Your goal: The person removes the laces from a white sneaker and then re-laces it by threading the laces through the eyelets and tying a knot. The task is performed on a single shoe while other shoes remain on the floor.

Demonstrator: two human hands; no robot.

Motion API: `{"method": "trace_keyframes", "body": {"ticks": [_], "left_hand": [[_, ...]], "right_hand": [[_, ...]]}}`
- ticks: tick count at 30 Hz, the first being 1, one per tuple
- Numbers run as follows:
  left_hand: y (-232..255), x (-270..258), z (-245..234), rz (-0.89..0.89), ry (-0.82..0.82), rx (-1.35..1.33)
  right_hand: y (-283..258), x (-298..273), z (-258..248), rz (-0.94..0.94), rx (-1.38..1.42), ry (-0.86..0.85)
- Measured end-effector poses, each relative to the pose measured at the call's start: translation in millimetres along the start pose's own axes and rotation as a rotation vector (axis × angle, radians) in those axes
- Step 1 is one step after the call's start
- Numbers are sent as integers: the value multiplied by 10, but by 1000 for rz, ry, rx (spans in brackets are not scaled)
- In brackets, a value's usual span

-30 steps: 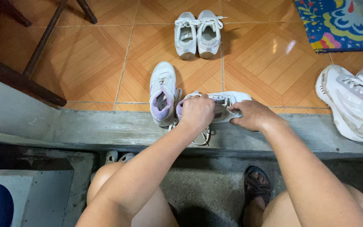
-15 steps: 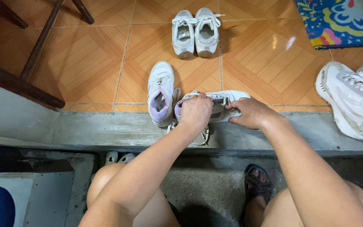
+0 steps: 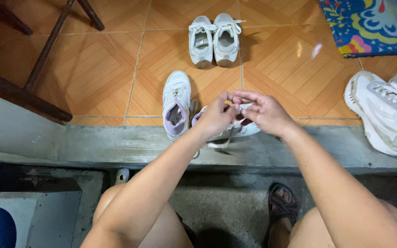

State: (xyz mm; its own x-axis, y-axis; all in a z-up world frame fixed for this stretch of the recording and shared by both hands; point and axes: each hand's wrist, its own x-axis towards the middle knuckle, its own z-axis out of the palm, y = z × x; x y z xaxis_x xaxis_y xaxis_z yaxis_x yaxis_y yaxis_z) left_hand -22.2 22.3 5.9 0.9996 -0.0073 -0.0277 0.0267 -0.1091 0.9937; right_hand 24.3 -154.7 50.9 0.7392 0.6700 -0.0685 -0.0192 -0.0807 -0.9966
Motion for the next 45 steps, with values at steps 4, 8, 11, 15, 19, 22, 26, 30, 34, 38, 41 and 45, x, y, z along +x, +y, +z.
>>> {"method": "trace_keyframes", "body": {"ticks": [4,8,11,15,19,22,26,30,34,38,41,45], "left_hand": [[167,28,-182,-57,-21,-53],[208,95,-369,39,-132,-81],[161,85,-533,-112,-287,113],[123,60,-587,-98,-306,371],[147,-9,-506,-35,-188,570],[202,-31,-336,187,-71,491],[315,-65,-184,191,25,405],[343,-88,-184,170,28,652],[192,-5,-232,235,-101,697],[55,172,-420,-19,-360,354],[37,204,-672,-77,-368,160],[73,197,-855,-178,-342,129]], "right_hand": [[90,35,13,208,82,-26],[168,91,-213,293,-115,84],[254,101,-374,332,-180,119],[354,105,-452,352,-245,143],[348,102,-405,320,-199,145],[305,106,-312,306,-184,120],[264,118,-228,313,-181,103],[294,149,-226,323,-166,122],[406,169,-341,322,-239,126],[631,210,-530,400,-384,279],[763,214,-686,193,-791,388],[720,104,-713,161,-1117,483]]}}
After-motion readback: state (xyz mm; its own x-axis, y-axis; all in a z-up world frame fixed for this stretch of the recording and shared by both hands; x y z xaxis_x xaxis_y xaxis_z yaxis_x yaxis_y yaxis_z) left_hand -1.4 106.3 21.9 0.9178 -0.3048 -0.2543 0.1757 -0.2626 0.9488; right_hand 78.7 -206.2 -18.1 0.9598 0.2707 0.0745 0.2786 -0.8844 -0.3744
